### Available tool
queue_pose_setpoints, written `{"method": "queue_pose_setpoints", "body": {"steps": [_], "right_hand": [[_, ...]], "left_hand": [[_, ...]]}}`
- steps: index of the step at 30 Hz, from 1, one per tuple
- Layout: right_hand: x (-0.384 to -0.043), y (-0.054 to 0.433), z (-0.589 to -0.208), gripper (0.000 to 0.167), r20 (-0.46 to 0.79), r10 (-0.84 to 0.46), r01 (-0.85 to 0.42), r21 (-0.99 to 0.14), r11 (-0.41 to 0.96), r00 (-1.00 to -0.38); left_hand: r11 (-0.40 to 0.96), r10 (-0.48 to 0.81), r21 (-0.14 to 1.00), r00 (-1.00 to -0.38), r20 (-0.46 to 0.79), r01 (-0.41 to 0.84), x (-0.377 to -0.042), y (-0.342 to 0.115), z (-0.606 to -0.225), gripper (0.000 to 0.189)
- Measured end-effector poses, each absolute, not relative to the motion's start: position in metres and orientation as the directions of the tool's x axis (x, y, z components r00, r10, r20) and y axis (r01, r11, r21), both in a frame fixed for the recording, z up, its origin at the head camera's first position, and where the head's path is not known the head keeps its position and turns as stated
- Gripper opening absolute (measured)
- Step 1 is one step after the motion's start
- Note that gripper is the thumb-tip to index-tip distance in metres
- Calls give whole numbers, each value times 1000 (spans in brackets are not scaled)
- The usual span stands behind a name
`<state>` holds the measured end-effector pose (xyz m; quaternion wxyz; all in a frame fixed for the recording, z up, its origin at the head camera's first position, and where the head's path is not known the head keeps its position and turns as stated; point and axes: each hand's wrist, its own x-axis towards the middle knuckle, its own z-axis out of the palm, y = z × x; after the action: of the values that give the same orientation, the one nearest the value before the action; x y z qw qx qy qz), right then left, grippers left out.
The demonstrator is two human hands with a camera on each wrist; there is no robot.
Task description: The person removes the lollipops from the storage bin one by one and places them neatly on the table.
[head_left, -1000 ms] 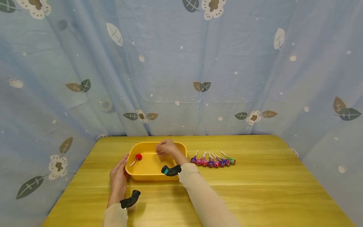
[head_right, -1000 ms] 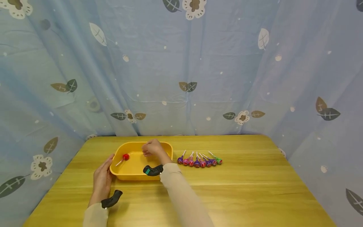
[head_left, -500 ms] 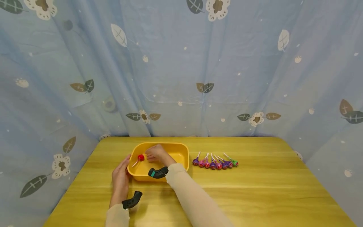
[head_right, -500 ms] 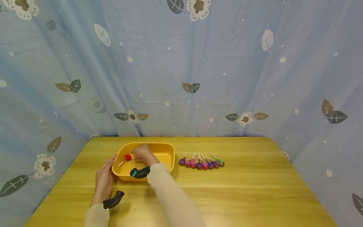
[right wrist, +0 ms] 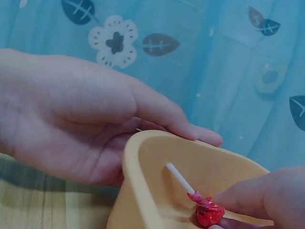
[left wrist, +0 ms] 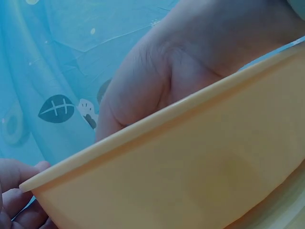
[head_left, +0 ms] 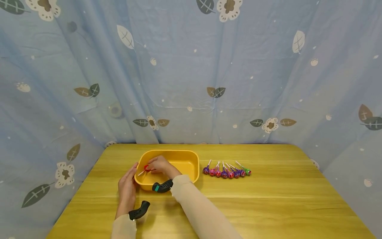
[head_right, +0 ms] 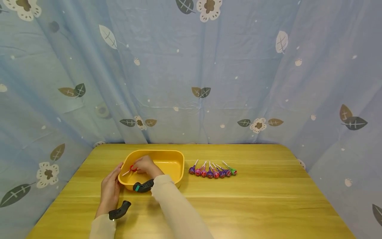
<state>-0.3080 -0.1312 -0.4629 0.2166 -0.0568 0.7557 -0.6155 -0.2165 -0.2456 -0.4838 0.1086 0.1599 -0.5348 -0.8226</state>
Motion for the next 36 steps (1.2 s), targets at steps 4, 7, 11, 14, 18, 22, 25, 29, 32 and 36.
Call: {"method": "queue_pose_setpoints", "body": {"steps": [4, 7, 11, 14, 18, 22, 25, 29, 32, 36], "right_hand": [[-303, -132, -459, 27, -225, -396, 101, -945, 311, -890], [-299, -132, -458, 26, -203, -410, 57, -939, 340, -889], [-295, -130, -459, 17, -169, -417, 8, -933, 360, -893], [-293, -129, -460, 12, -163, -430, -12, -927, 375, -888], [-294, -128, -461, 8, -159, -476, -72, -899, 432, -865], [-295, -126, -461, 6, -146, -545, -156, -869, 469, -825], [-295, -124, -459, 7, -156, -573, -159, -873, 461, -805], [-297, -116, -457, 8, -189, -579, -79, -911, 405, -793], [-301, -106, -457, 10, -208, -580, -11, -936, 351, -788], [-305, -93, -456, 12, -215, -555, 18, -941, 338, -804]], "left_hand": [[-408, -363, 913, -921, -141, 22, -217, -246, -483, 48], [-404, -370, 915, -918, -139, 25, -218, -246, -484, 47], [-413, -362, 911, -920, -147, 17, -218, -245, -484, 47], [-424, -357, 906, -922, -147, 20, -218, -245, -484, 47], [-421, -359, 907, -923, -141, 26, -219, -246, -483, 46], [-417, -361, 909, -922, -138, 28, -220, -246, -482, 47], [-409, -361, 912, -922, -139, 23, -219, -246, -482, 47], [-404, -360, 915, -923, -140, 19, -218, -246, -484, 47], [-412, -369, 911, -918, -146, 21, -219, -246, -485, 46], [-415, -374, 910, -915, -151, 20, -220, -246, -486, 46]]}}
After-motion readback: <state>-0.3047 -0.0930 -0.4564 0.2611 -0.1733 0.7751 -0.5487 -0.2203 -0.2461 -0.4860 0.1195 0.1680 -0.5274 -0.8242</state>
